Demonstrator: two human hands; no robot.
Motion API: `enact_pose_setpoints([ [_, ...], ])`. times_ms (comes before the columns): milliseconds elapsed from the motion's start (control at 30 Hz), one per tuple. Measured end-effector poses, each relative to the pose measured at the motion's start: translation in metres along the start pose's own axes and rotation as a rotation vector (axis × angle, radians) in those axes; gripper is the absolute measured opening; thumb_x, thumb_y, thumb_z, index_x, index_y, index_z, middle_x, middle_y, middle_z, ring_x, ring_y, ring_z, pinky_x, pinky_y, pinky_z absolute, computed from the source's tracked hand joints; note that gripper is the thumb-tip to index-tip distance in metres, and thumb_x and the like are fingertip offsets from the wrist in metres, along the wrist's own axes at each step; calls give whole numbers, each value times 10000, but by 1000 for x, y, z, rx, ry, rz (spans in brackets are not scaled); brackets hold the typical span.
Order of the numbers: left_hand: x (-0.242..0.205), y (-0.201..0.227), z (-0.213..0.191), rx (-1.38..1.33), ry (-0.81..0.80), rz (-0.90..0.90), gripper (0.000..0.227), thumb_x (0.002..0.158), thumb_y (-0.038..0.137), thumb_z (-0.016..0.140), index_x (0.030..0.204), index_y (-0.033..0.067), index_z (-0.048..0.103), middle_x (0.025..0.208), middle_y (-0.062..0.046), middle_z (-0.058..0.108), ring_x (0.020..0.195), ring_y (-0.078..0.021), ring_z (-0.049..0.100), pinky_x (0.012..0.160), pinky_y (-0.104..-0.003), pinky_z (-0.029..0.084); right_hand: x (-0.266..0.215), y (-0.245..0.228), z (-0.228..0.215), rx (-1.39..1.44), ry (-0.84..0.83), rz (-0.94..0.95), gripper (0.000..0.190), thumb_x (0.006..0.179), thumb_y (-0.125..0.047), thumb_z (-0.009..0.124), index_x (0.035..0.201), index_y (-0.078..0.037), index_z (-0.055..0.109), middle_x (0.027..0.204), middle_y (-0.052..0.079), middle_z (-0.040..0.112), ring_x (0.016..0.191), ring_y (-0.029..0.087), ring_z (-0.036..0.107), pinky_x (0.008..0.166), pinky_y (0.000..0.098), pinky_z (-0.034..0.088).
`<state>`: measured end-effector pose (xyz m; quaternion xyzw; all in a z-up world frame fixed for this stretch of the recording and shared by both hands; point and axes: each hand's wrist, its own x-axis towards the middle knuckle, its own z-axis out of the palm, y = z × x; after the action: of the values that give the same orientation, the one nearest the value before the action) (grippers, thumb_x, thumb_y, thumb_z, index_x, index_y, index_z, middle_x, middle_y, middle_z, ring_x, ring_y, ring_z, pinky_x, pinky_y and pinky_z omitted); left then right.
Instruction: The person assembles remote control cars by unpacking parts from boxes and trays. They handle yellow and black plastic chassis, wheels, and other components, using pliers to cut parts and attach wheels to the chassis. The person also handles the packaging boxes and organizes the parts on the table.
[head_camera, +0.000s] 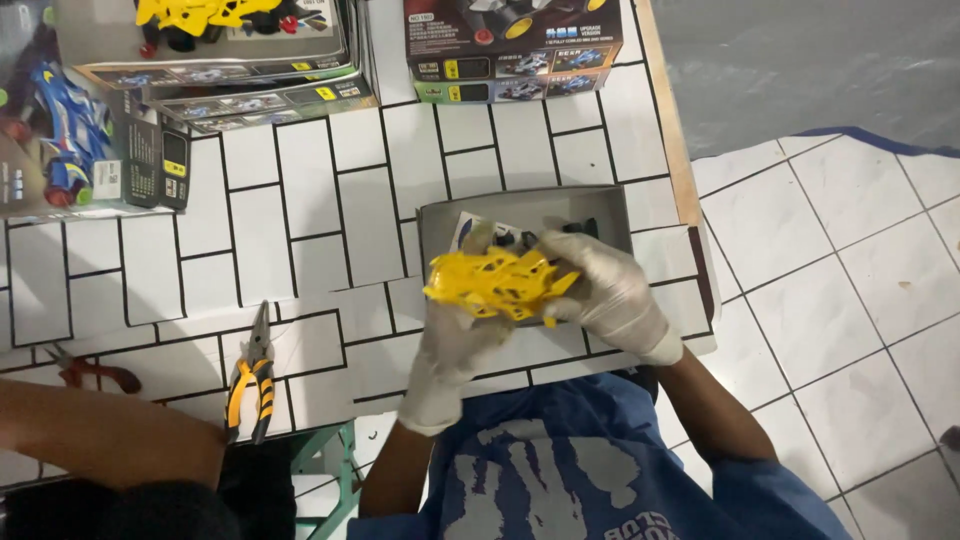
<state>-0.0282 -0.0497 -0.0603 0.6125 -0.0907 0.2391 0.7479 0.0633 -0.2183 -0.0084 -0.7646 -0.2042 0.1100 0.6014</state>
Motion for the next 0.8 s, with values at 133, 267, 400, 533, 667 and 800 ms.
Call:
enact_pose_setpoints([
  [133,-19,-37,-4,24,259,-192,659,814,-36,814,1392,-40,497,1252,-218,670,1134,-273,681,966,-348,563,-1,1,16,-494,142,-432,760,689,-571,825,1297,-134,697,1166,24,724,1004,201,723,840,303,626],
  [267,-22,-45,-15,-340,349,-393,561,807,-30,822,1302,-62,560,1190,-209,678,1094,-243,681,943,-300,543,-8,19,-2,-618,-16,-376,558,687,-585,860,943,-102,748,823,62,730,739,286,728,628,360,623],
  [400,-24,-46,-19,-728,427,-535,641,802,-6,827,1353,-59,503,1265,-201,617,1166,-240,614,995,-296,490,8,-1,-7,-404,-202,-480,339,789,-352,872,717,-95,664,594,54,621,572,317,654,535,347,561],
  [533,-24,-47,-21,-1325,549,-717,764,794,30,835,1428,-54,418,1378,-189,524,1274,-235,514,1074,-288,411,20,-3,-11,-380,-298,-608,338,813,-281,864,682,-63,642,545,79,588,532,303,633,518,336,542],
  [667,-27,-47,-25,-1934,663,-871,889,786,66,844,1504,-49,333,1490,-177,431,1383,-229,414,1152,-280,331,24,-5,-4,-523,-244,-712,338,876,-254,804,653,-81,617,522,48,562,500,293,589,478,346,502],
  [800,-30,-50,-26,-2351,737,-959,972,781,89,850,1554,-45,277,1565,-168,370,1455,-225,347,1205,-274,278,14,39,-16,-270,-125,-778,394,936,-152,745,720,39,476,520,0,322,452,156,382,484,288,390],
])
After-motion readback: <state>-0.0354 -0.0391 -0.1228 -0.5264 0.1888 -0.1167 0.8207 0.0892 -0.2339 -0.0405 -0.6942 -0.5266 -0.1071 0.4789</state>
